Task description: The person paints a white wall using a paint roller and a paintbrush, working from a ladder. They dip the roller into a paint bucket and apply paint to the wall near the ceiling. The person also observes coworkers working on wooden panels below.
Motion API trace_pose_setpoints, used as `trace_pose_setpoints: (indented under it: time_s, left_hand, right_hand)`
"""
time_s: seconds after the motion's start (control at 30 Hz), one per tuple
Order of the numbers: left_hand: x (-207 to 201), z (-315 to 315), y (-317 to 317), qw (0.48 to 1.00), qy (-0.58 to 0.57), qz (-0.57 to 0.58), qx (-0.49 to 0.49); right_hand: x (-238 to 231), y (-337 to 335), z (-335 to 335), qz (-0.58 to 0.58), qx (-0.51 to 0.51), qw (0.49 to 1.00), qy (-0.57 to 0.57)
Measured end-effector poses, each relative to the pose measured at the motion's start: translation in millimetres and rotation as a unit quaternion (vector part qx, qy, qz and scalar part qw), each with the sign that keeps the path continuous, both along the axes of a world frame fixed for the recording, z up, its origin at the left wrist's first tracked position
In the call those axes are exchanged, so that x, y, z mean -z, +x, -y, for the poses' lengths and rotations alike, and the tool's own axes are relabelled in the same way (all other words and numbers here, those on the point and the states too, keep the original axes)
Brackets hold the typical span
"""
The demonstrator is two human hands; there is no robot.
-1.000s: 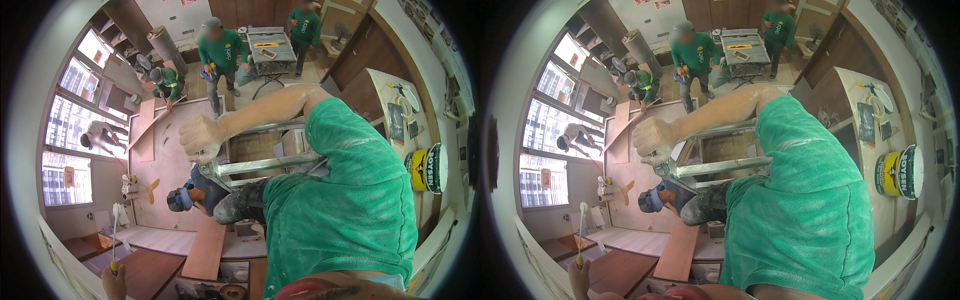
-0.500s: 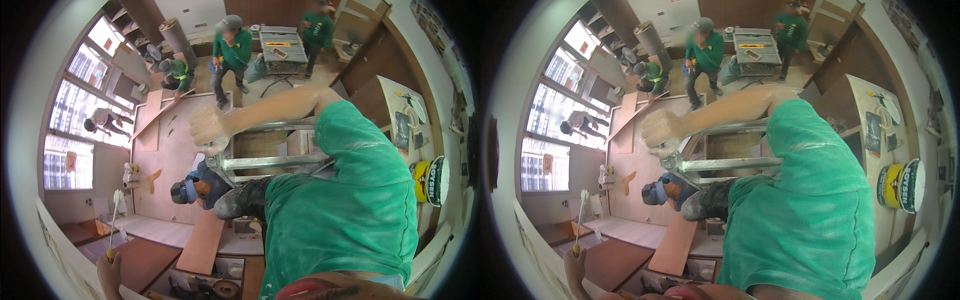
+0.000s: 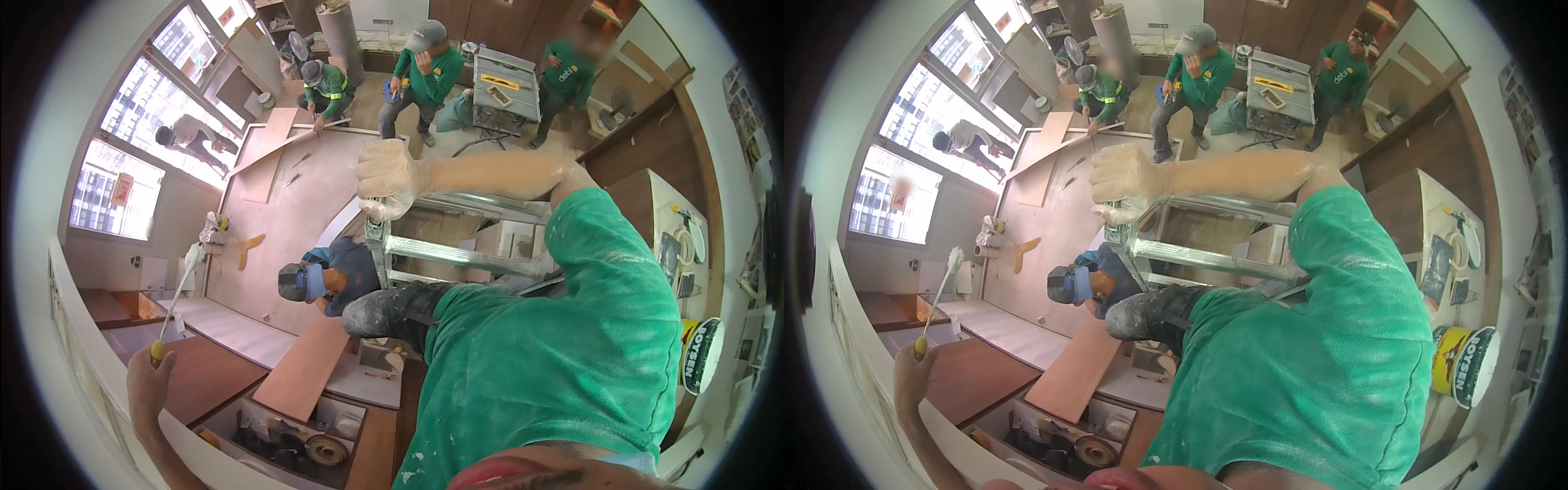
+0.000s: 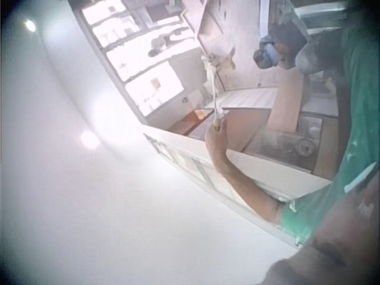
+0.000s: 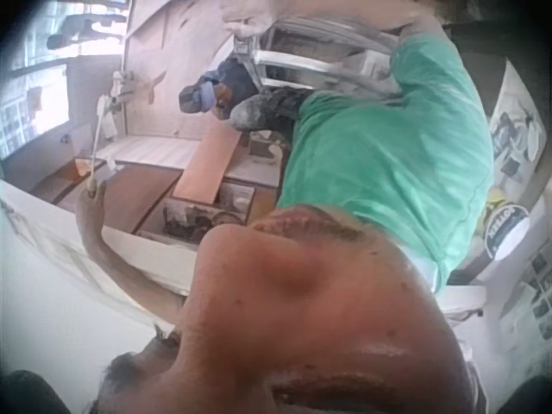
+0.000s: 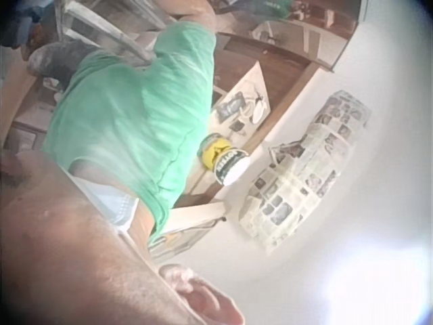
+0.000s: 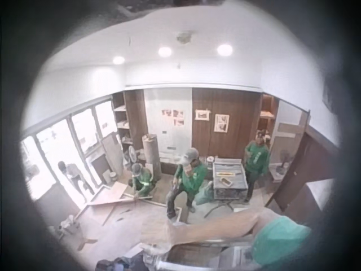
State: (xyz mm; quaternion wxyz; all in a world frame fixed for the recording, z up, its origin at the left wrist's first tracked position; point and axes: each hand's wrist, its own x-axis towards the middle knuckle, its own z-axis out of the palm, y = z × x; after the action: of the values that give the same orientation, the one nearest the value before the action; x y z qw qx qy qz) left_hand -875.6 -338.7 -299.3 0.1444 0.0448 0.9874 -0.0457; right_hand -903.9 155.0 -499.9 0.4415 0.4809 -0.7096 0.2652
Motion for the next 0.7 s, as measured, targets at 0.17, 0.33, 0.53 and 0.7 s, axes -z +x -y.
trace_pose_setpoints:
  time_s: [0.17,0.33,0.53,0.7]
  left_hand:
    - [6,-3,-4,1.000,-0.001,-0.009,-0.006]
    - [13,18,-16,0.999,-0.025,-0.006,0.035]
    - [-1,0,-15,0.996,-0.034,0.070,0.044]
    - [-4,3,-9,0.997,-0.020,0.051,0.055]
  right_hand:
    - [-1,2,-7,-0.008,0.004,1.000,-0.006]
    - [4,1,-7,-0.032,0.014,0.999,-0.020]
    - [7,-1,0,-0.032,-0.004,0.998,-0.051]
    - [6,2,-3,-0.031,0.004,0.999,-0.044]
